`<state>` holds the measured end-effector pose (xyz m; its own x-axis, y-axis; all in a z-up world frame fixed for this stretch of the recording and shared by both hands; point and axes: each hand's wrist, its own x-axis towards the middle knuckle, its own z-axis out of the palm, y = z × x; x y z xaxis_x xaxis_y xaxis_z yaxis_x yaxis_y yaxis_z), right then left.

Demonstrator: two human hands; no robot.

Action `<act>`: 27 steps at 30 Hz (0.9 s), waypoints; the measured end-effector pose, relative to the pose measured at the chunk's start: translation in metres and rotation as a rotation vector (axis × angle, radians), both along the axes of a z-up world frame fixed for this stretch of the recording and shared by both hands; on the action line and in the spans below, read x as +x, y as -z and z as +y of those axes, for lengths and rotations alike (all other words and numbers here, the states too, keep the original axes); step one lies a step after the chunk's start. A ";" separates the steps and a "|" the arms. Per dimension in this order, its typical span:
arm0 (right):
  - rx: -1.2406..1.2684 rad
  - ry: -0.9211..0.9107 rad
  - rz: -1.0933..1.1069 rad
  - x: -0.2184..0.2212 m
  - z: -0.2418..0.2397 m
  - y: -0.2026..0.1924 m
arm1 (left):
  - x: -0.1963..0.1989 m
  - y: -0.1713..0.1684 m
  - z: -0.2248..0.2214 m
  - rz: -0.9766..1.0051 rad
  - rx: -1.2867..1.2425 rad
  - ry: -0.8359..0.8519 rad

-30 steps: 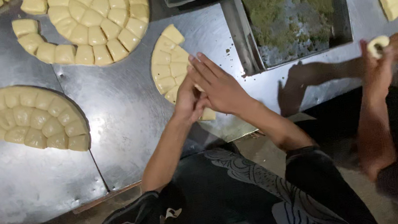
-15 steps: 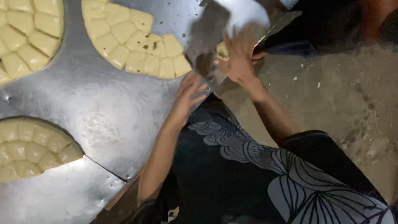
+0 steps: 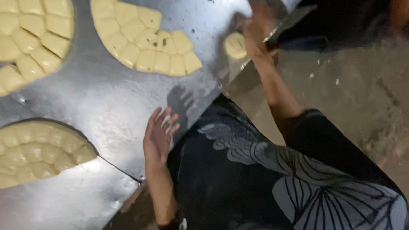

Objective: The person takes pieces of dough from a prep table, adds a green filling by hand to each piece, and rolls them into rounded buns before placing them onto a metal tray.

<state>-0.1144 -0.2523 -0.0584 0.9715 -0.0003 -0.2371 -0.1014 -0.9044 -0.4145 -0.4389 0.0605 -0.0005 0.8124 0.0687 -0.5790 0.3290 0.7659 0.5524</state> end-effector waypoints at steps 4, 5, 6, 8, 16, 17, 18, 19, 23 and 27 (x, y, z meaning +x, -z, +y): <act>-0.153 -0.414 -0.398 -0.030 -0.014 0.037 | -0.016 0.022 0.006 0.026 -0.045 -0.130; -0.094 -0.242 -0.493 -0.040 -0.004 0.045 | -0.010 0.030 0.008 0.075 -0.150 -0.184; 0.031 0.020 0.084 -0.041 -0.006 0.043 | -0.009 0.033 0.008 0.159 -0.102 -0.178; 0.181 -0.027 0.141 -0.038 -0.008 0.043 | -0.002 0.042 0.010 0.254 -0.052 -0.191; 0.577 -0.092 0.372 0.067 0.068 -0.018 | 0.001 0.059 0.031 0.372 -0.004 -0.492; 0.271 -0.302 0.139 0.113 0.096 -0.039 | -0.003 0.062 0.031 0.368 -0.009 -0.534; -0.037 -0.497 -0.105 0.164 0.126 -0.066 | -0.003 0.067 0.034 0.360 -0.014 -0.570; 0.738 -0.317 -0.084 0.203 0.155 -0.091 | -0.003 0.073 0.037 0.351 -0.019 -0.605; 1.053 -0.590 -0.807 0.379 0.289 -0.168 | -0.003 0.084 0.044 0.532 -0.183 -0.784; 0.280 -0.786 -0.912 0.452 0.379 -0.135 | -0.005 0.087 0.050 0.624 -0.270 -0.819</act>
<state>0.3378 0.1265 0.0764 0.4950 0.5999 0.6286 0.8567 -0.4577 -0.2378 -0.4440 0.1108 -0.0871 0.1306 0.2664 -0.9550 -0.1757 0.9542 0.2421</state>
